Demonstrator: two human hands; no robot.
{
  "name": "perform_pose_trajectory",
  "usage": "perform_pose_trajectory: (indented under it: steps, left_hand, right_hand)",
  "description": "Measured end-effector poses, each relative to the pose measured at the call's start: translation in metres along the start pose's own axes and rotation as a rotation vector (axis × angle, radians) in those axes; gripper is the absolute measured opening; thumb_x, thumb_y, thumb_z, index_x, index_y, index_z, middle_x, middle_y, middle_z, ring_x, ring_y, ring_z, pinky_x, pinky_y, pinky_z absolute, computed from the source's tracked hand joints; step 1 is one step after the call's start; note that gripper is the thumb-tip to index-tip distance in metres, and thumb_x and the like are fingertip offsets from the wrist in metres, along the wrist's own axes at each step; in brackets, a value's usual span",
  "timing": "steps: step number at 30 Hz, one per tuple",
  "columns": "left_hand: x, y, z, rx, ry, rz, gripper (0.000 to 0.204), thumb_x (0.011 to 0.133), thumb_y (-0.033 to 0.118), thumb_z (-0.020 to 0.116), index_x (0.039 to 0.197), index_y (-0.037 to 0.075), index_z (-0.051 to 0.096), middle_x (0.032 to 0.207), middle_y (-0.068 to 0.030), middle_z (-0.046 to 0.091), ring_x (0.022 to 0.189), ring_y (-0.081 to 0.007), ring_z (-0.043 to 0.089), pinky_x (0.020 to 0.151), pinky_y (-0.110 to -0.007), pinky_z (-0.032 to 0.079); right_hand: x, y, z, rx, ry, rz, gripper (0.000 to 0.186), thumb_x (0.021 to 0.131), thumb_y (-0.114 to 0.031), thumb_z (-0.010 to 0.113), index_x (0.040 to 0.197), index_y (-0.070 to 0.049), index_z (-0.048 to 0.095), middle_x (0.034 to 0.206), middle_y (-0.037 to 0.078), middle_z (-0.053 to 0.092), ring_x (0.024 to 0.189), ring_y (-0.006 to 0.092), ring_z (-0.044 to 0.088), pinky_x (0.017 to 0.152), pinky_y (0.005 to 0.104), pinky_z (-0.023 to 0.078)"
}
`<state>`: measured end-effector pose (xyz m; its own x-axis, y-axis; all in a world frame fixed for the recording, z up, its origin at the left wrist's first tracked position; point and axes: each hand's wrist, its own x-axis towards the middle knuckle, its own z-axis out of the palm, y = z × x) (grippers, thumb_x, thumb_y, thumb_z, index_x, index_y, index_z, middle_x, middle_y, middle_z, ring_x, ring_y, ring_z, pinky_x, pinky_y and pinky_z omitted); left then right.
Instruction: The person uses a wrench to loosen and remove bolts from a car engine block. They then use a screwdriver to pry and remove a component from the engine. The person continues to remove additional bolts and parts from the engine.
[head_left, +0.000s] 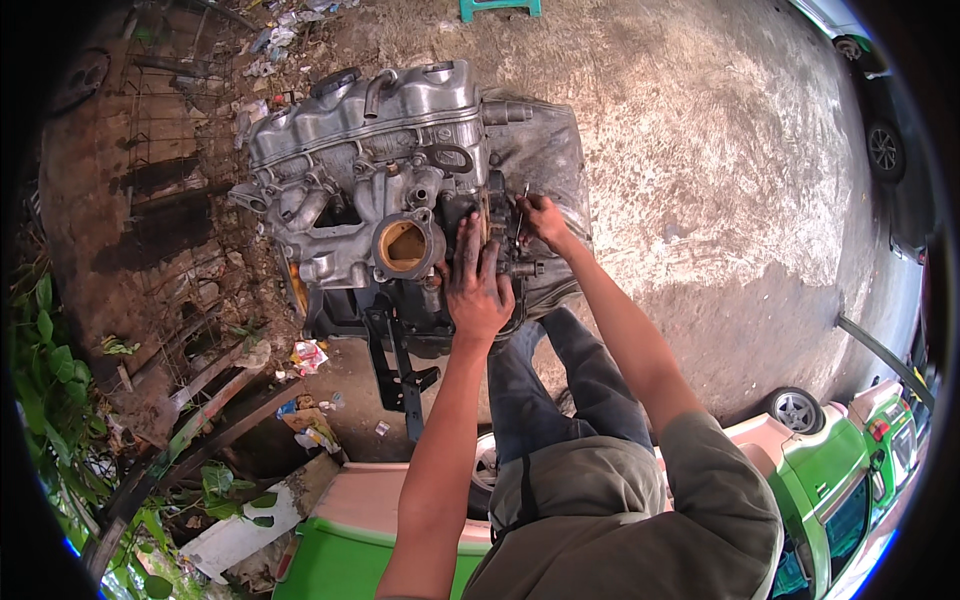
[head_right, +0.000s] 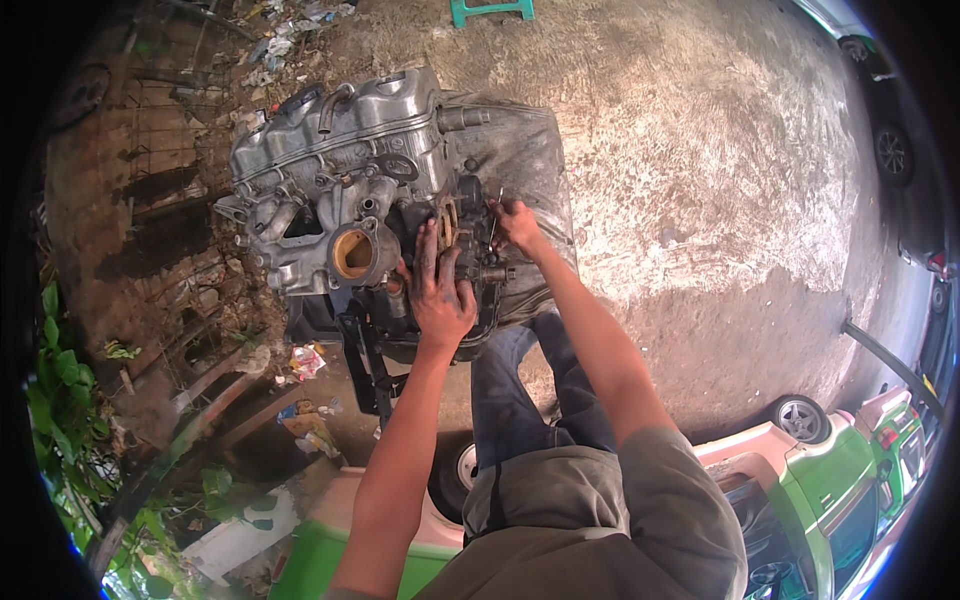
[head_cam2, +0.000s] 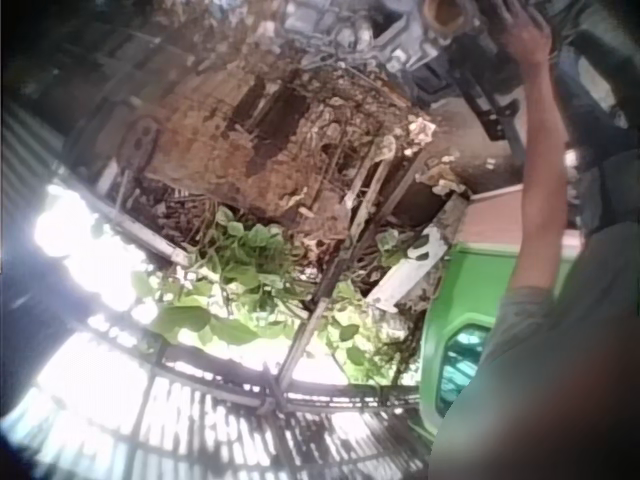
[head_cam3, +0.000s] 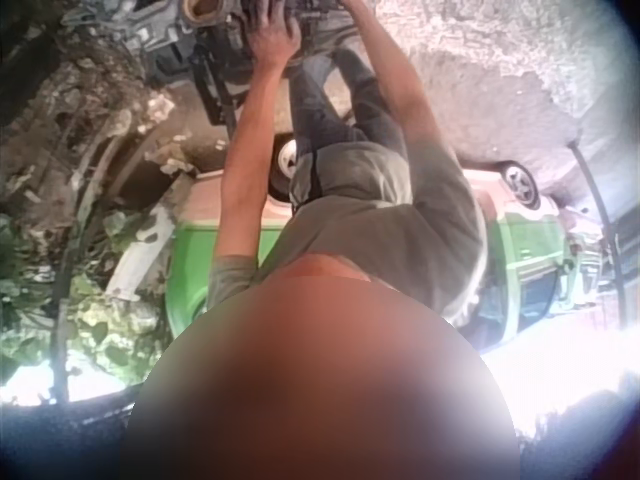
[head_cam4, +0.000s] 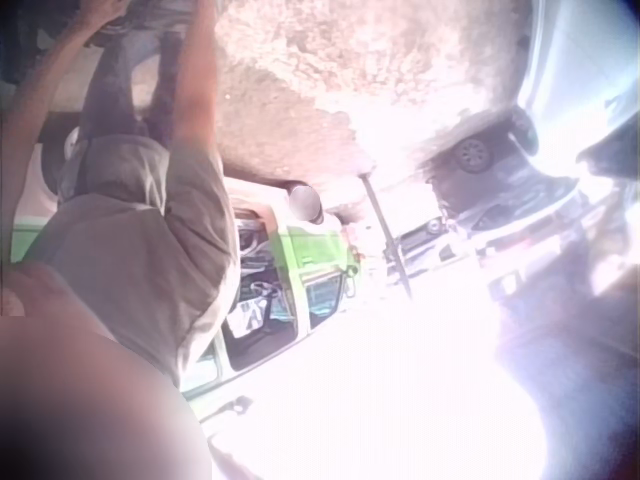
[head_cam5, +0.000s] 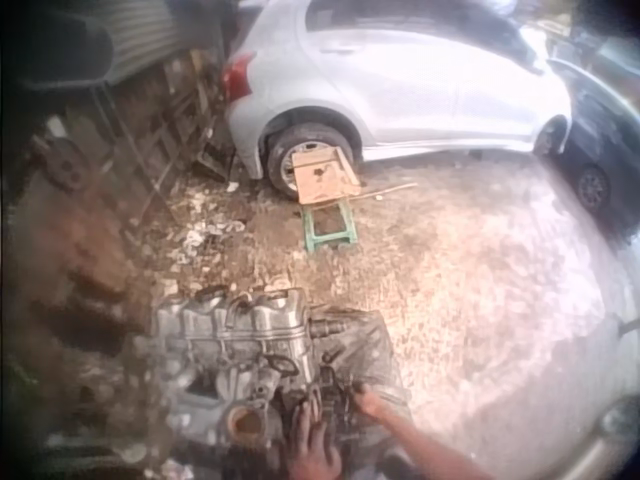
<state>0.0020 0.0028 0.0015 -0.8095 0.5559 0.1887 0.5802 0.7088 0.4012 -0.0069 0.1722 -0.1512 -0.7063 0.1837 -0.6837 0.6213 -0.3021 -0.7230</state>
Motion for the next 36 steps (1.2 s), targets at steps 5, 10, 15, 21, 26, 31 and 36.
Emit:
perform_pose_trajectory:
  steps: [5,10,15,21,26,31,36]
  left_hand:
    - [0.000,-0.002,0.001,-0.042,0.001,0.006,0.036,0.079,0.007,0.049,0.111,0.003,0.064,0.157,-0.0124,0.034,0.145,-0.0321,0.034,0.116,-0.058,0.018]
    - [-0.001,-0.003,0.002,-0.040,-0.018,-0.007,0.037,0.078,0.008,0.049,0.111,0.003,0.064,0.157,-0.0117,0.033,0.145,-0.0318,0.033,0.116,-0.058,0.017]
    - [-0.002,-0.003,0.003,-0.056,-0.018,-0.016,0.037,0.078,0.008,0.049,0.111,0.004,0.064,0.157,-0.0129,0.033,0.145,-0.0322,0.032,0.116,-0.058,0.017]
    - [-0.001,-0.002,0.001,-0.037,-0.022,-0.008,0.037,0.079,0.008,0.048,0.112,0.004,0.063,0.157,-0.0140,0.033,0.145,-0.0328,0.033,0.117,-0.057,0.016]
    - [0.000,-0.002,0.002,-0.046,0.005,0.011,0.037,0.079,0.008,0.048,0.112,0.004,0.063,0.157,-0.0146,0.033,0.145,-0.0329,0.033,0.116,-0.057,0.016]
    - [-0.001,0.000,-0.002,0.018,-0.028,-0.011,0.038,0.081,0.011,0.050,0.115,0.001,0.063,0.155,-0.0142,0.037,0.143,-0.0318,0.038,0.113,-0.053,0.028]
    - [-0.001,-0.001,0.000,-0.007,-0.017,0.007,0.034,0.079,0.008,0.050,0.110,0.004,0.063,0.157,-0.0142,0.034,0.144,-0.0335,0.034,0.117,-0.057,0.016]
  right_hand:
    - [0.004,0.004,0.001,-0.046,-0.003,-0.019,0.040,0.101,-0.035,0.054,0.101,0.006,0.059,0.064,0.010,0.061,0.047,0.0199,0.062,0.043,0.0333,0.052]
    - [0.015,0.017,0.003,0.072,0.011,0.001,0.039,0.099,-0.032,0.057,0.108,0.006,0.059,0.064,0.013,0.062,0.046,0.0223,0.062,0.042,0.0357,0.054]
    - [0.023,0.032,0.000,0.299,-0.032,0.105,0.039,0.100,-0.032,0.056,0.109,0.006,0.055,0.065,0.014,0.060,0.047,0.0239,0.062,0.043,0.0364,0.055]
    - [0.018,0.010,0.003,0.198,-0.018,0.115,0.038,0.099,-0.027,0.058,0.109,0.009,0.053,0.071,0.020,0.062,0.054,0.0293,0.066,0.048,0.0422,0.060]
    - [-0.061,-0.001,0.019,-0.435,0.263,-0.462,0.026,0.098,-0.016,0.056,0.109,0.006,0.055,0.086,0.026,0.063,0.081,0.0432,0.063,0.072,0.0481,0.051]
    - [-0.131,0.018,0.033,-0.545,0.293,-0.625,0.022,0.095,-0.009,0.056,0.112,0.004,0.057,0.106,0.027,0.062,0.091,0.0497,0.059,0.079,0.0515,0.048]
    - [-0.123,0.031,0.014,-0.382,0.584,-0.513,0.016,0.098,-0.009,0.053,0.107,0.003,0.059,0.091,0.028,0.063,0.082,0.0477,0.061,0.071,0.0494,0.049]
